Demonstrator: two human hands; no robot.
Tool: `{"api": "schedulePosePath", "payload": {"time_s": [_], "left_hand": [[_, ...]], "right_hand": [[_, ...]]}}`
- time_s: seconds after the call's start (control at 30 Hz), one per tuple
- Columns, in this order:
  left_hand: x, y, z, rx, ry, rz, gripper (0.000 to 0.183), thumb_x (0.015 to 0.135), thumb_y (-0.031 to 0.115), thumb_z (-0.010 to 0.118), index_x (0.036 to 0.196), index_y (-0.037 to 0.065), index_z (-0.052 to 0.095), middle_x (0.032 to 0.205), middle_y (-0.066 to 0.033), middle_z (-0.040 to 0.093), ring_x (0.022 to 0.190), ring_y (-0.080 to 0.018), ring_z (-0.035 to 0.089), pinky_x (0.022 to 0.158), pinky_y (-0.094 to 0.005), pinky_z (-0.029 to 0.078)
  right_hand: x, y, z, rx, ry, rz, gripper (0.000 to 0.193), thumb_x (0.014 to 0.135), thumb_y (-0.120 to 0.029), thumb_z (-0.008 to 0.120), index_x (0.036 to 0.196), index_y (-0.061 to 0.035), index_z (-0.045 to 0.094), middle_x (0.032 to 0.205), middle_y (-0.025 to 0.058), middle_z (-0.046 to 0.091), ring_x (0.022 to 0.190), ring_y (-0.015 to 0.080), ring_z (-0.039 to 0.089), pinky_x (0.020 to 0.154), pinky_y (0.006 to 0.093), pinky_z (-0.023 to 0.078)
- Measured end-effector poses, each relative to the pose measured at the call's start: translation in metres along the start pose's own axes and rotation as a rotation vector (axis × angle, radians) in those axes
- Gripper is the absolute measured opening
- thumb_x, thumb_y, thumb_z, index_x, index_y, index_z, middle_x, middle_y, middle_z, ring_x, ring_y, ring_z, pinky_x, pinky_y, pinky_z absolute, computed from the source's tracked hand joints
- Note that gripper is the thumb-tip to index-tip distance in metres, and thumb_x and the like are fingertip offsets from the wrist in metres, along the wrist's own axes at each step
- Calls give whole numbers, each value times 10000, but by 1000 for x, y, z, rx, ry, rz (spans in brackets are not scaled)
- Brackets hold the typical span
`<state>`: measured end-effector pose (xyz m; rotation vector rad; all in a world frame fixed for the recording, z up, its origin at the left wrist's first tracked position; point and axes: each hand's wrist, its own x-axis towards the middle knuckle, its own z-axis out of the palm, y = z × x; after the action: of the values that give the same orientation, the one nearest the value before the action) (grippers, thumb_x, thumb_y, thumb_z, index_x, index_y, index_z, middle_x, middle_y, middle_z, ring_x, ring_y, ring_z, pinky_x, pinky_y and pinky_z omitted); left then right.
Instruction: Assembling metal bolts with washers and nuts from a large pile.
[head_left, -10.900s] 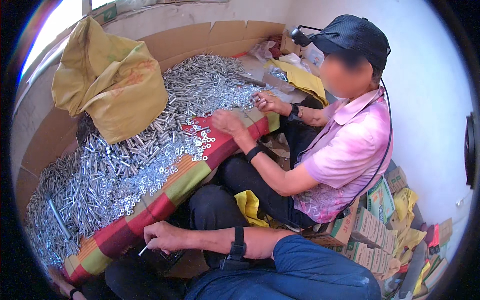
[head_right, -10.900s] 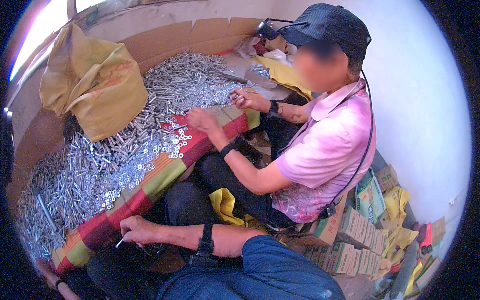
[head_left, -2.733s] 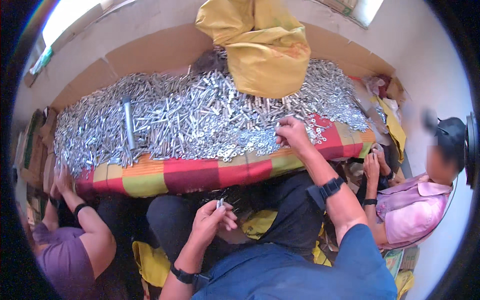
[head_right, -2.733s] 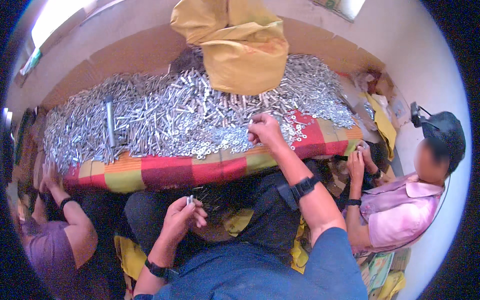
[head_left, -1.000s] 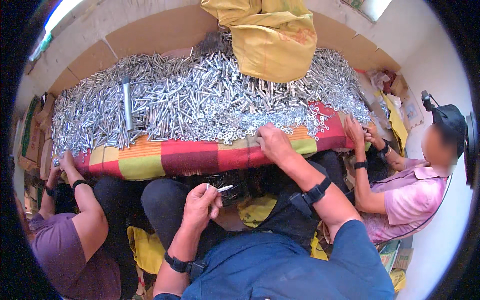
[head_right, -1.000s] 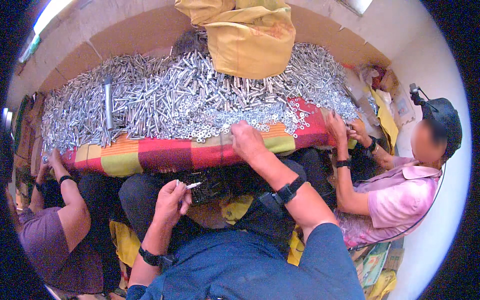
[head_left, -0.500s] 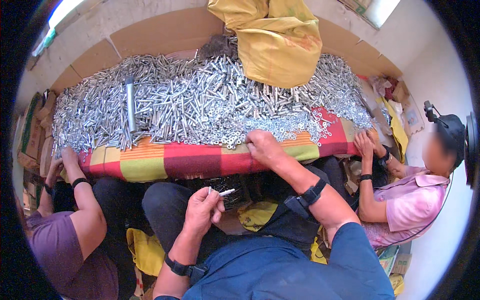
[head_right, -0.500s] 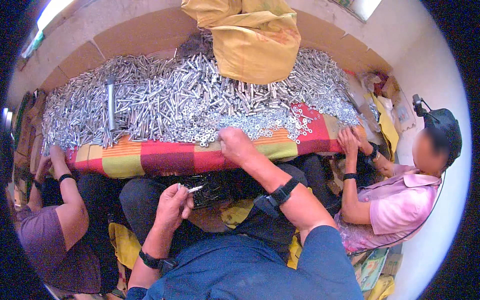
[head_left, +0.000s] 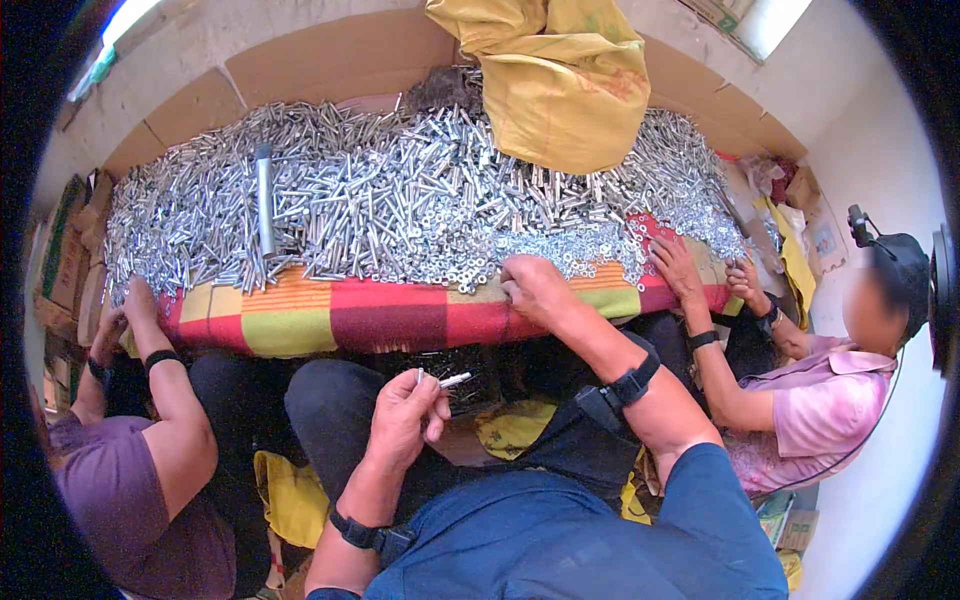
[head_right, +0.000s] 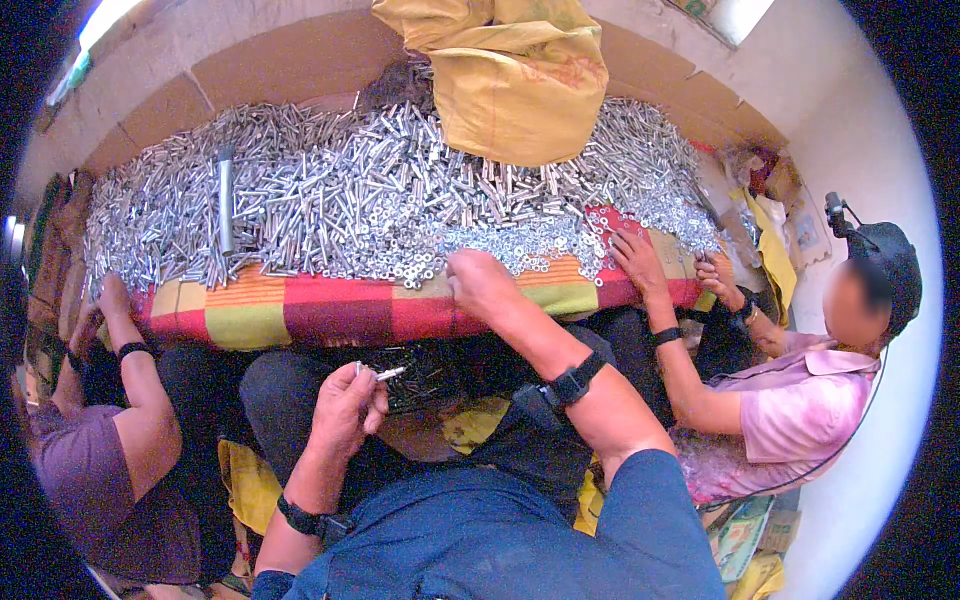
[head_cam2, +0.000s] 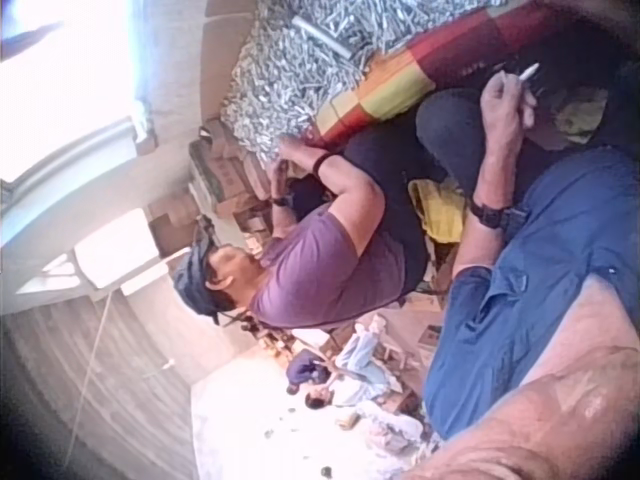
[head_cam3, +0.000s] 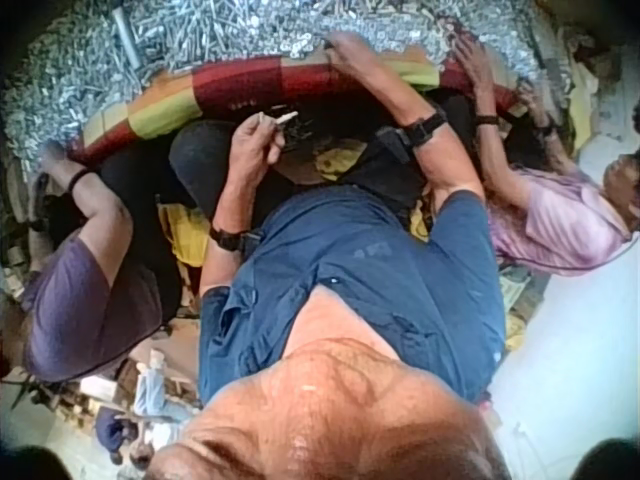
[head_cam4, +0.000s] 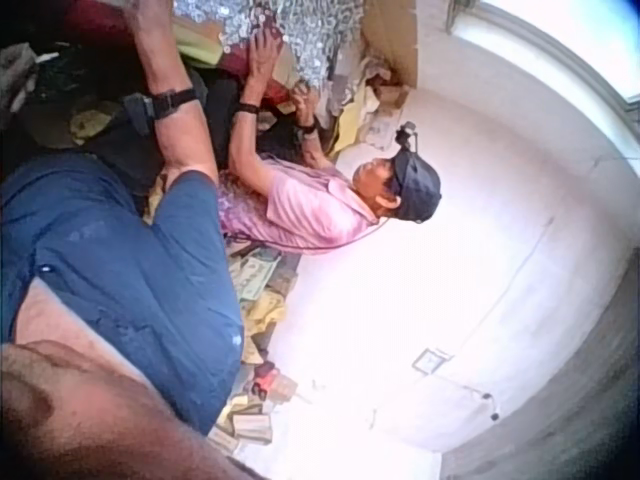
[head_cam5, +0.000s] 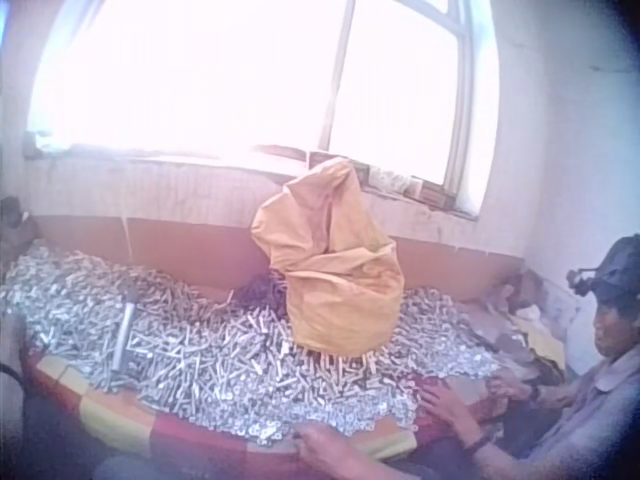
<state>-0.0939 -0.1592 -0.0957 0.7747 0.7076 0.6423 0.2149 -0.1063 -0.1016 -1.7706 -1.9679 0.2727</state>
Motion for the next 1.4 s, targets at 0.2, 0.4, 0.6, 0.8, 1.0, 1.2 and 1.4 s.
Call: {"api": "schedulePosePath", "payload": {"time_s": [0.2,0.4,0.6,0.8,1.0,1.2,1.4], "left_hand": [[-2,4,4,0,27,-12,255,1048,247,542,854,83,570,669,-48,624,440,-91,478,395,-233,354],[2,4,6,-28,61,-20,248,1050,264,544,888,78,566,675,-51,619,439,-97,471,397,-238,356],[1,3,2,-67,106,-7,251,1053,274,543,905,72,564,679,-58,616,429,-105,466,394,-239,354],[4,1,0,-153,115,4,253,1055,266,546,918,55,582,710,-67,627,440,-118,492,399,-236,359],[3,1,-2,-162,108,-2,242,1044,268,574,923,59,583,711,-64,626,445,-112,499,397,-221,360],[3,-2,-4,-179,84,13,246,1028,282,610,917,63,591,710,-51,627,443,-98,497,395,-214,358],[2,-1,-5,-146,83,14,235,1028,274,611,913,69,601,694,-39,626,439,-88,491,393,-213,355]], "right_hand": [[-12,-8,2,-109,65,40,58,831,-73,639,845,-19,652,844,214,643,822,422,643,757,497,525],[-12,-2,0,17,115,-1,114,836,-74,656,931,-16,677,813,195,657,725,377,660,668,441,537],[-27,-75,-31,932,-208,439,157,929,-111,659,1030,9,672,763,52,660,600,125,643,543,268,517],[-47,-107,-24,1280,-302,486,144,965,-119,653,1027,11,658,825,36,646,595,96,615,519,245,497],[-55,-116,-12,1420,-338,501,179,959,-152,662,1045,4,648,817,30,659,611,90,625,543,239,510],[-57,-120,-6,1424,-302,539,137,964,-115,669,1045,-7,641,835,45,657,591,95,627,511,227,495],[-56,-120,-6,1641,-364,698,132,961,-104,668,1052,-14,633,837,55,665,588,111,643,517,243,532]]}}
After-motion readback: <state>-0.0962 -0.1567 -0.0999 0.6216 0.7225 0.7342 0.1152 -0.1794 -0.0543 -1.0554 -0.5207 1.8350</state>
